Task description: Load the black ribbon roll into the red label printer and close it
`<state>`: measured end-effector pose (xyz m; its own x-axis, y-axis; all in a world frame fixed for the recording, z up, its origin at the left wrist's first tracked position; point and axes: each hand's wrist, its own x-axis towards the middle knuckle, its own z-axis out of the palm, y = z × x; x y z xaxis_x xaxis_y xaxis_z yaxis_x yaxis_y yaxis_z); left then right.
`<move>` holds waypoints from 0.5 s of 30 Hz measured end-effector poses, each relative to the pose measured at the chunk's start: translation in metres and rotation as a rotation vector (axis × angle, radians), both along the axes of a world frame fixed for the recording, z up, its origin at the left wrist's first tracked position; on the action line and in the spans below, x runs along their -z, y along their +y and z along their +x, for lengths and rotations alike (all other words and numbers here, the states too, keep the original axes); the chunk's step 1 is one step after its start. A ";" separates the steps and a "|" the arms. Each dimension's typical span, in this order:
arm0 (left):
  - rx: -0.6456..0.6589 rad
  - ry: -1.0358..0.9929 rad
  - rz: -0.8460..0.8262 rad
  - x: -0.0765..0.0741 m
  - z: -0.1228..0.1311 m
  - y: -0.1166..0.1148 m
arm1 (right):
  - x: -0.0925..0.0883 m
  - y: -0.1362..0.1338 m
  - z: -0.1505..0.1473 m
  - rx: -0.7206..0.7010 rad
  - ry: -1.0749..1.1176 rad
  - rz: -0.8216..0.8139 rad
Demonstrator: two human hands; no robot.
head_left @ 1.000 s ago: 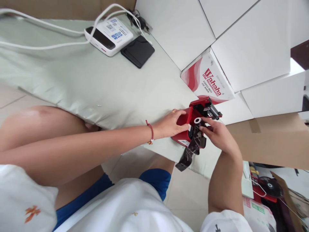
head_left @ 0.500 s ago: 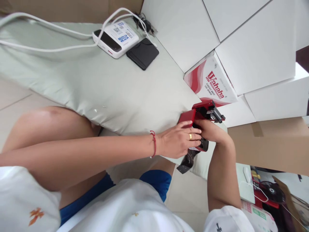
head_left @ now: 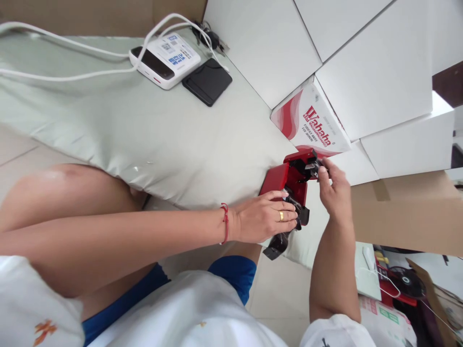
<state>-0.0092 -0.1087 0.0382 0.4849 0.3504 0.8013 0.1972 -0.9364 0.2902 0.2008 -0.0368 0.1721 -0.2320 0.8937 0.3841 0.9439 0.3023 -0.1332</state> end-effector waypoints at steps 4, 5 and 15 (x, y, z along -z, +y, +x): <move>-0.030 0.019 0.051 0.000 0.000 -0.001 | 0.012 -0.019 0.007 -0.039 0.063 0.009; -0.043 -0.001 0.070 0.001 0.000 -0.001 | 0.014 -0.028 0.007 -0.058 0.086 0.022; -0.076 -0.108 0.097 0.000 -0.002 0.005 | 0.054 -0.077 0.011 -0.123 0.215 -0.001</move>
